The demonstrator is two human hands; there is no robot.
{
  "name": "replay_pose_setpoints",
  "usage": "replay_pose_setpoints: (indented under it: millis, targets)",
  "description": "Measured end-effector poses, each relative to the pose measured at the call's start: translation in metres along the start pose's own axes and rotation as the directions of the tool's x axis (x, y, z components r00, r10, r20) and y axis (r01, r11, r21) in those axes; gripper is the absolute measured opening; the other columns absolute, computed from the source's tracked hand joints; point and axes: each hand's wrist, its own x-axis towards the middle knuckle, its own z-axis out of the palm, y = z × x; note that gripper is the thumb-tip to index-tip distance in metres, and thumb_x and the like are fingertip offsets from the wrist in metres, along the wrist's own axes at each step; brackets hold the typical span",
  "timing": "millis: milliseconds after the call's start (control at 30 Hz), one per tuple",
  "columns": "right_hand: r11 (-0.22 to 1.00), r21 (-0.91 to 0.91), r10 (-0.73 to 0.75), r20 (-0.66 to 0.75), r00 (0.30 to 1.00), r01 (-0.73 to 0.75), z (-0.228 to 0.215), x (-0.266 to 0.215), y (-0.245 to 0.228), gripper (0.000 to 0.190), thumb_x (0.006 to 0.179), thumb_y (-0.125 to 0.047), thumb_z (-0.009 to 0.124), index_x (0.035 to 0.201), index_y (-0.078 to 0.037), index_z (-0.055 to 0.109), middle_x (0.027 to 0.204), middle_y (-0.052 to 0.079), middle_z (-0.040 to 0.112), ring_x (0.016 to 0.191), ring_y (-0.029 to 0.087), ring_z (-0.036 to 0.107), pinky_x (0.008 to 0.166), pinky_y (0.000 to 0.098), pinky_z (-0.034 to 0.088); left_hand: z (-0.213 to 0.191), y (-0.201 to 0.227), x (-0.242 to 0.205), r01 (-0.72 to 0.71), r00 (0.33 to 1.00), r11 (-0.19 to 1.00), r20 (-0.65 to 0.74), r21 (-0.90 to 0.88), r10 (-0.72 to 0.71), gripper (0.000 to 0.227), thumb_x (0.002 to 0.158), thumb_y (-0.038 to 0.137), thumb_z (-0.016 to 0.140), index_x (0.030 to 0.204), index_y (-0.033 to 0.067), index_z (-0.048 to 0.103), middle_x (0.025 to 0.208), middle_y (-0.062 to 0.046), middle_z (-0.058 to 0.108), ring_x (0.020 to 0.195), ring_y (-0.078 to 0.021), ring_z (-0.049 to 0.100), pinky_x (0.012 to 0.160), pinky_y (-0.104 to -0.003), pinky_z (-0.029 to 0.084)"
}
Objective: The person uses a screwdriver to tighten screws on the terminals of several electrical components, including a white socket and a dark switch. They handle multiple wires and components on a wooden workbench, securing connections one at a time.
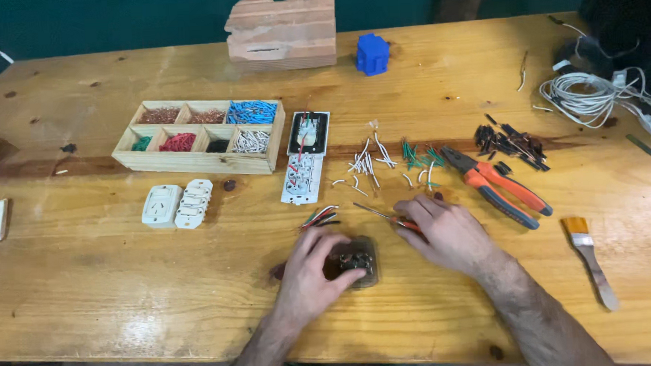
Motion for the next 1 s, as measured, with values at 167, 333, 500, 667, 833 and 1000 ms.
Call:
replay_pose_setpoints:
  millis: [167, 333, 500, 667, 833, 1000]
  targets:
    - [0.923, 0.382, 0.035, 0.040, 0.999, -0.047, -0.016, 0.001, 0.004, 0.021, 0.095, -0.026, 0.064, 0.112, -0.014, 0.065, 0.103, 0.005, 0.068, 0.095, 0.029, 0.072, 0.080, 0.0427, 0.058, -0.005, -0.009, 0.020, -0.205, 0.973, 0.974, 0.084, -0.092, 0.213, 0.039, 0.074, 0.029, 0.090, 0.104, 0.0137, 0.071, 0.118, -0.008, 0.062, 0.116, -0.0320, 0.061, 0.101, -0.044, 0.048]
    - [0.798, 0.590, 0.071, 0.113, 0.991, -0.124, -0.014, -0.007, 0.021, 0.019, 0.091, -0.023, 0.066, 0.107, -0.013, 0.070, 0.085, 0.010, 0.071, 0.086, 0.036, 0.076, 0.074, 0.0485, 0.060, 0.000, -0.024, 0.040, -0.316, 0.917, 0.922, 0.180, -0.222, 0.357, 0.035, 0.074, 0.021, 0.089, 0.101, 0.0100, 0.071, 0.108, -0.014, 0.069, 0.107, -0.0407, 0.066, 0.093, -0.052, 0.054]
    - [0.729, 0.676, 0.052, 0.105, 0.993, -0.109, -0.013, -0.008, 0.029, 0.012, 0.087, -0.023, 0.071, 0.088, -0.014, 0.078, 0.072, 0.009, 0.075, 0.067, 0.029, 0.076, 0.064, 0.0413, 0.061, 0.001, -0.027, 0.057, -0.335, 0.875, 0.880, 0.236, -0.336, 0.423, 0.031, 0.075, 0.017, 0.088, 0.096, 0.0064, 0.069, 0.100, -0.014, 0.071, 0.103, -0.0383, 0.068, 0.091, -0.051, 0.055]
    - [0.714, 0.687, 0.078, 0.114, 0.990, -0.136, -0.012, -0.003, 0.033, 0.014, 0.086, -0.023, 0.070, 0.085, -0.012, 0.078, 0.067, 0.011, 0.073, 0.058, 0.027, 0.072, 0.059, 0.0409, 0.059, -0.002, -0.035, 0.054, -0.331, 0.880, 0.883, 0.230, -0.333, 0.416, 0.030, 0.076, 0.019, 0.086, 0.095, 0.0071, 0.067, 0.105, -0.011, 0.070, 0.111, -0.0366, 0.067, 0.094, -0.049, 0.055]
    - [0.770, 0.630, 0.019, 0.143, 0.990, -0.106, -0.005, -0.008, 0.034, 0.018, 0.090, -0.025, 0.064, 0.092, -0.013, 0.076, 0.081, -0.002, 0.081, 0.067, 0.010, 0.075, 0.065, 0.0247, 0.056, -0.007, -0.034, 0.051, -0.372, 0.862, 0.835, 0.183, -0.405, 0.473, 0.022, 0.090, 0.012, 0.076, 0.100, 0.0038, 0.059, 0.106, -0.012, 0.066, 0.109, -0.0327, 0.066, 0.100, -0.045, 0.051]
    - [0.804, 0.589, 0.006, 0.126, 0.992, -0.079, -0.007, -0.009, 0.029, 0.015, 0.089, -0.024, 0.066, 0.091, -0.012, 0.075, 0.082, -0.002, 0.079, 0.068, 0.011, 0.074, 0.066, 0.0243, 0.057, -0.007, -0.036, 0.050, -0.349, 0.860, 0.838, 0.211, -0.420, 0.465, 0.023, 0.089, 0.007, 0.076, 0.100, 0.0036, 0.056, 0.109, -0.013, 0.066, 0.108, -0.0321, 0.065, 0.098, -0.045, 0.051]
